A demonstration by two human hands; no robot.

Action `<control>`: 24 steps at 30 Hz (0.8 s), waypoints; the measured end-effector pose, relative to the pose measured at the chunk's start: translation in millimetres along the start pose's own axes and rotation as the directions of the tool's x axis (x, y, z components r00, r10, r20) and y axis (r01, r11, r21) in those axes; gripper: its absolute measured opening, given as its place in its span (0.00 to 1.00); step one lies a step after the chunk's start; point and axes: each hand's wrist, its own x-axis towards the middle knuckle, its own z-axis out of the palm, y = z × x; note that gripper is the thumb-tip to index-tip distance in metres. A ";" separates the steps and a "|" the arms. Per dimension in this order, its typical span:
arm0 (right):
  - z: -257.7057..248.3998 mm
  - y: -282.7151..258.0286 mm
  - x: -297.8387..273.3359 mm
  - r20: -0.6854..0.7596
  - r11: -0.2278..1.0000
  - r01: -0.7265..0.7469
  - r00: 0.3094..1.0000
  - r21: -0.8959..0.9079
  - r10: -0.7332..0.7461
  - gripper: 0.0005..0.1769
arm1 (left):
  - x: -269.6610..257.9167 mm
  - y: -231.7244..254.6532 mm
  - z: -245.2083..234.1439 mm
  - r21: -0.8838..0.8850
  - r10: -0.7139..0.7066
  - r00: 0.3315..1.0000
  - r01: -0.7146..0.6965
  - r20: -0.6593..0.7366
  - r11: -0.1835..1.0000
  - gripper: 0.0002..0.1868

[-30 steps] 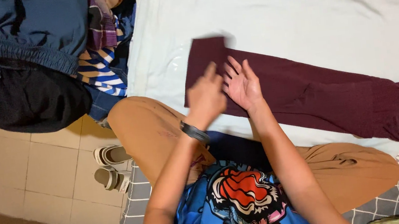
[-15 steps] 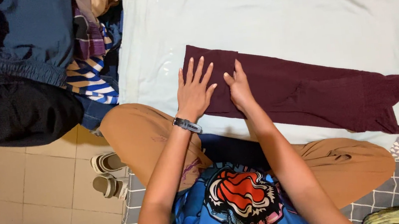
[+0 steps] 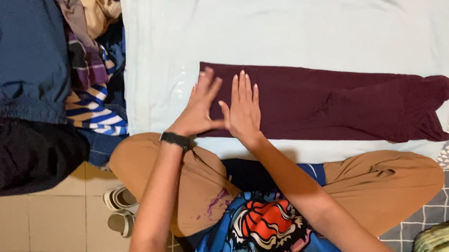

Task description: The person irons a maroon t-shirt and a pair of dark blue shorts on a bed using a green and white iron. After ironing, the person folds the t-shirt and places it aside, then proceeds to iron the shorts.

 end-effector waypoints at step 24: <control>-100.3 153.4 -41.5 0.510 -0.171 -0.482 0.831 0.860 0.222 0.35 | 38.3 182.8 89.2 -0.304 -0.179 0.982 0.153 -0.060 0.940 0.33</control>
